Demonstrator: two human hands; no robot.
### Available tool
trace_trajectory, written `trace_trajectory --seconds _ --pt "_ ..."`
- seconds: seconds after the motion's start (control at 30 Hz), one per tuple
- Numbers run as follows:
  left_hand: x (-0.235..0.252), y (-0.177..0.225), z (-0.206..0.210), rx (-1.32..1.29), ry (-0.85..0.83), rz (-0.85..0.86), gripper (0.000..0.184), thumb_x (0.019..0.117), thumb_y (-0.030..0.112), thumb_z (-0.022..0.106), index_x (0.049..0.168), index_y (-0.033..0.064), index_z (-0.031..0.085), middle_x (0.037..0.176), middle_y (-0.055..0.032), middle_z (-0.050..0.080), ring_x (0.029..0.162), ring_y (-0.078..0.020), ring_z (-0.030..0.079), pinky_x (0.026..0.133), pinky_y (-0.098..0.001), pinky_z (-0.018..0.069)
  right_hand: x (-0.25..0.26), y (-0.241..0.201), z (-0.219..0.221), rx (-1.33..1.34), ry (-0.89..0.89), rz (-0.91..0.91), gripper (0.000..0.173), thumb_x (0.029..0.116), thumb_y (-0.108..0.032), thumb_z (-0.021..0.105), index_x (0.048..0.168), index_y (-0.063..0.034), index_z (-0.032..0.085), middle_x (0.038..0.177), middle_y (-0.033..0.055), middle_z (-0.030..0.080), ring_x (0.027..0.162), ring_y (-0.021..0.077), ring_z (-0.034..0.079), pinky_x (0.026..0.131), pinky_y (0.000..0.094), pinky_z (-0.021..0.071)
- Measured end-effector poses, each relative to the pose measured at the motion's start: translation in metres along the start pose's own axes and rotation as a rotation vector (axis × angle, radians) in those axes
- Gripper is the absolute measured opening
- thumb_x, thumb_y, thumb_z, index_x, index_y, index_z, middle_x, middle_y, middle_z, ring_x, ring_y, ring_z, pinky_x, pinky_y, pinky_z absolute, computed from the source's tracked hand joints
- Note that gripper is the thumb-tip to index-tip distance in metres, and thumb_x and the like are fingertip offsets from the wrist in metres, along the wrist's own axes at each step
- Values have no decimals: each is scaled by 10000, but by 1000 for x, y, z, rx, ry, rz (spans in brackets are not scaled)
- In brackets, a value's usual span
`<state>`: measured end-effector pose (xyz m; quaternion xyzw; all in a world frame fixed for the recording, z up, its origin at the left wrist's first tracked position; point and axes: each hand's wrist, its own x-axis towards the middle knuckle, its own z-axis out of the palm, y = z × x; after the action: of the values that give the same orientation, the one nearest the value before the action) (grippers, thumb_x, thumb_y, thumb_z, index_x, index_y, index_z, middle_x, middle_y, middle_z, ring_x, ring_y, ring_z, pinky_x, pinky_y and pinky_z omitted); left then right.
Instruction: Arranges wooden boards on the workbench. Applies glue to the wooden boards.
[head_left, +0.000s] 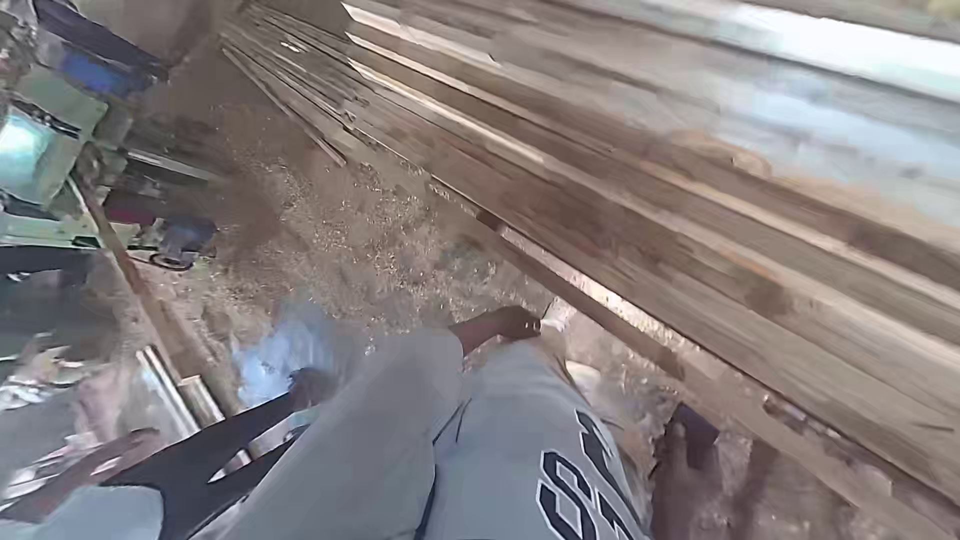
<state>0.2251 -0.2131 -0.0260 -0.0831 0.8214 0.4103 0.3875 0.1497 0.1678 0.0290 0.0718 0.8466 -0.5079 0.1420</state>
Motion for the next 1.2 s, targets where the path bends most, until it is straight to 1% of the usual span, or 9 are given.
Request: trace_trajectory --seconds 0.13,0.37,0.47,0.6,0.77,0.93,1.0,1.07,1.2 --pt "-46 -71 6 -162 128 -74 445 1069 374 526 1310 20 648 1263 -235 680 1232 -398 630 1081 -622 447 -30 -43 73 82 -181 -136 335 1013 -230 577 1180 60 594 699 -41 625 548 7 587 529 209 535" --pt "-200 -188 89 -432 297 -314 434 1088 325 483 1366 18 612 1338 -247 644 1293 -412 593 1112 -626 414 -43 -44 168 -175 -551 -342 426 1023 -244 552 1188 147 571 826 101 650 585 42 586 548 238 532" --pt "-274 -248 141 -446 203 -389 424 1086 271 497 1397 -2 586 1364 -274 619 1309 -437 572 1116 -630 405 -68 -45 200 -177 -526 -236 402 1031 -259 550 1196 106 575 852 93 647 602 63 583 552 257 525" --pt "-334 -324 185 -532 206 -487 397 1065 275 542 1313 -23 632 1280 -278 656 1234 -435 618 1063 -641 445 -114 -52 249 -69 -499 -143 399 1042 -277 543 1251 63 545 836 35 644 573 49 592 509 230 525" --pt "-378 -373 176 -766 403 -548 411 1067 164 513 1430 -29 544 1390 -284 595 1334 -423 555 1149 -586 392 -170 -47 312 -336 -620 -138 391 1034 -292 561 1163 73 612 790 90 664 535 104 587 482 281 512" --pt "-435 -463 204 -861 332 -595 423 1036 211 581 1388 -24 574 1350 -268 623 1295 -417 584 1112 -609 419 -222 -30 370 -567 -618 -90 430 1042 -307 582 1241 74 610 825 141 675 614 160 627 583 358 565" --pt "-470 -505 208 -981 367 -614 391 1054 175 545 1393 -20 573 1359 -276 614 1299 -418 580 1121 -594 415 -274 -73 412 -624 -574 11 345 1045 -207 548 1188 99 615 824 137 653 630 140 621 598 317 554" --pt "-498 -530 211 -1130 406 -647 376 1082 196 489 1385 -6 583 1330 -273 627 1249 -413 608 1084 -587 447 -317 -143 462 -855 -568 330 348 1098 -180 454 1327 62 555 971 139 627 767 157 597 751 340 535" --pt "-542 -590 206 -1238 422 -717 392 1110 288 448 1375 37 591 1289 -206 672 1125 -345 690 1003 -535 529 -326 -93 511 -773 -623 44 377 1083 -242 517 1175 107 626 804 195 660 596 235 603 556 425 522"
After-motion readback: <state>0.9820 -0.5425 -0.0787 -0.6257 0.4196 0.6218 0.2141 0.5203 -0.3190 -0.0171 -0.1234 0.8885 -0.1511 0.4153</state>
